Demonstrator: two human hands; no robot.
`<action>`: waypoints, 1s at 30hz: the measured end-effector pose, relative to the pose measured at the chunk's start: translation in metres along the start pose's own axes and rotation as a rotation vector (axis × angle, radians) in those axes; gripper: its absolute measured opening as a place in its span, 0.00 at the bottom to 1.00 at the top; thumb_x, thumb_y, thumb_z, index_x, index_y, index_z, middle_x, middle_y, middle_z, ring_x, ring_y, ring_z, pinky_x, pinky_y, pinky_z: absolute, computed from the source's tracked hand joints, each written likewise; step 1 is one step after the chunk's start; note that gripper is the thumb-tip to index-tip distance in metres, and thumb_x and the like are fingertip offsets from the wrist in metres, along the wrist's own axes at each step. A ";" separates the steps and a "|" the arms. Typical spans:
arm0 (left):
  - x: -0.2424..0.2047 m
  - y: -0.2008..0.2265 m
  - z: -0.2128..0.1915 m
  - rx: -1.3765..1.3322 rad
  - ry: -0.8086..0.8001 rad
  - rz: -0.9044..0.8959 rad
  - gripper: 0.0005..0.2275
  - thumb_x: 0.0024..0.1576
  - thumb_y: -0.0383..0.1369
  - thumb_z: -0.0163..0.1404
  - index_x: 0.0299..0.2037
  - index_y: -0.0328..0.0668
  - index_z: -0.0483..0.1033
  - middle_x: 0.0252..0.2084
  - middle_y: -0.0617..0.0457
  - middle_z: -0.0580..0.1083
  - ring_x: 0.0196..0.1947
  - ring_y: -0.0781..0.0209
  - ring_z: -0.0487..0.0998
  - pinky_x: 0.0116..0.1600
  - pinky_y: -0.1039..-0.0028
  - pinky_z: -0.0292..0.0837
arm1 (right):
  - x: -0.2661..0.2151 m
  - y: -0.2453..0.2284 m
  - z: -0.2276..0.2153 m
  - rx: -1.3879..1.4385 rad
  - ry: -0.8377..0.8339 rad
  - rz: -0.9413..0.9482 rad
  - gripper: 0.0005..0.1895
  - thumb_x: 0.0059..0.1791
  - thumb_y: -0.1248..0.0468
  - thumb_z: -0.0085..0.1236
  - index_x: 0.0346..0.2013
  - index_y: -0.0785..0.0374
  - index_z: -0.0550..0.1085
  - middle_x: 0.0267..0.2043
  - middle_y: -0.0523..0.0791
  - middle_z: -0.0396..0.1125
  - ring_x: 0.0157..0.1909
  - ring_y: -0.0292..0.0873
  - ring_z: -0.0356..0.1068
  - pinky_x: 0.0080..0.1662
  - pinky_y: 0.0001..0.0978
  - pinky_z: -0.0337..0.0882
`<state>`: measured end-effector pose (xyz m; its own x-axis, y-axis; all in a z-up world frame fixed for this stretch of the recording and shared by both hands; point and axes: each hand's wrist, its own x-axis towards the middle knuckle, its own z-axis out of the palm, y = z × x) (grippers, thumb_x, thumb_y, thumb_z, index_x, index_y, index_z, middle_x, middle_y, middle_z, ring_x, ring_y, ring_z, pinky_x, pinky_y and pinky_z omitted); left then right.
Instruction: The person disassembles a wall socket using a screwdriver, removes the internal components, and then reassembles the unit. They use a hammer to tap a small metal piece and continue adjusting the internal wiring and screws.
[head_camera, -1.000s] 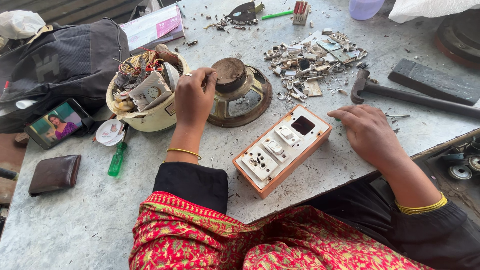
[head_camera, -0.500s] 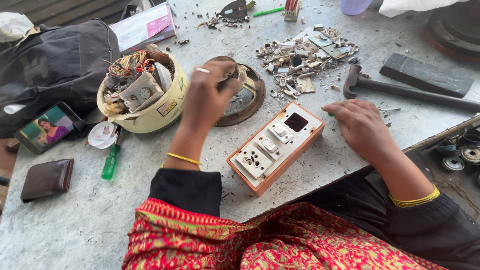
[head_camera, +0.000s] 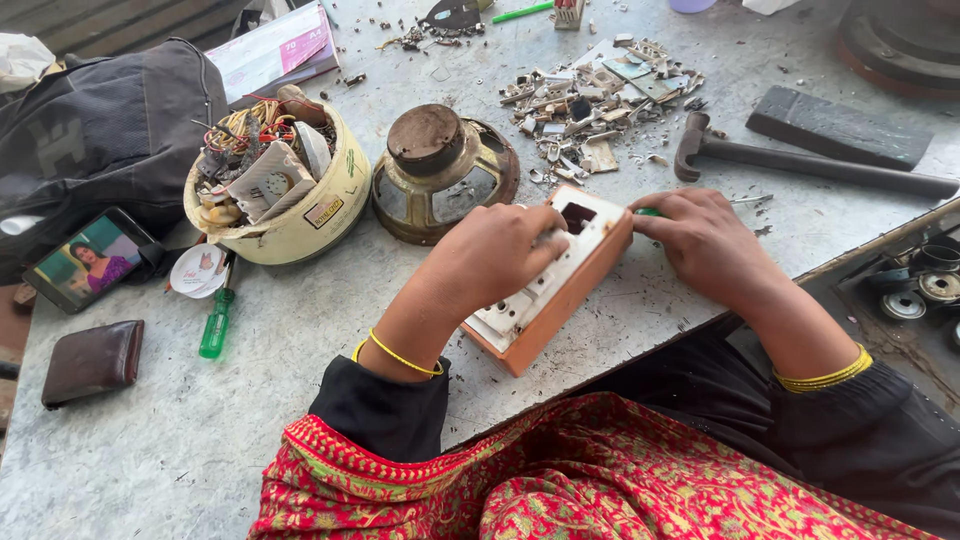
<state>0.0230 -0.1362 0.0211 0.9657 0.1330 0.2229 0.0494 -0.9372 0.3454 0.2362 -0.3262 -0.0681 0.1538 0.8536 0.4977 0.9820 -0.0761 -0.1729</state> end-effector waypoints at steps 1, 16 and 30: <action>0.000 -0.001 0.000 -0.002 0.028 -0.005 0.10 0.64 0.39 0.50 0.45 0.43 0.80 0.31 0.43 0.79 0.34 0.44 0.81 0.42 0.57 0.75 | 0.000 0.001 0.000 0.009 -0.002 -0.004 0.22 0.50 0.73 0.47 0.55 0.56 0.78 0.59 0.45 0.71 0.64 0.51 0.65 0.65 0.47 0.59; 0.002 -0.056 0.004 -0.915 0.480 -0.165 0.12 0.69 0.33 0.45 0.57 0.37 0.76 0.40 0.51 0.80 0.30 0.72 0.78 0.33 0.80 0.76 | -0.001 0.001 0.002 -0.074 0.031 0.009 0.18 0.50 0.67 0.52 0.54 0.50 0.77 0.63 0.44 0.68 0.68 0.50 0.63 0.69 0.48 0.55; -0.070 -0.114 0.036 -1.524 0.936 -0.163 0.11 0.68 0.27 0.43 0.56 0.31 0.74 0.49 0.48 0.79 0.45 0.62 0.82 0.51 0.71 0.79 | -0.012 -0.074 -0.006 0.196 0.022 -0.366 0.29 0.41 0.60 0.64 0.57 0.55 0.74 0.61 0.46 0.67 0.68 0.54 0.61 0.68 0.55 0.55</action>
<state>-0.0409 -0.0498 -0.0664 0.4986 0.8107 0.3069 -0.6574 0.1228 0.7435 0.1627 -0.3344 -0.0562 -0.1975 0.7945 0.5742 0.9331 0.3320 -0.1384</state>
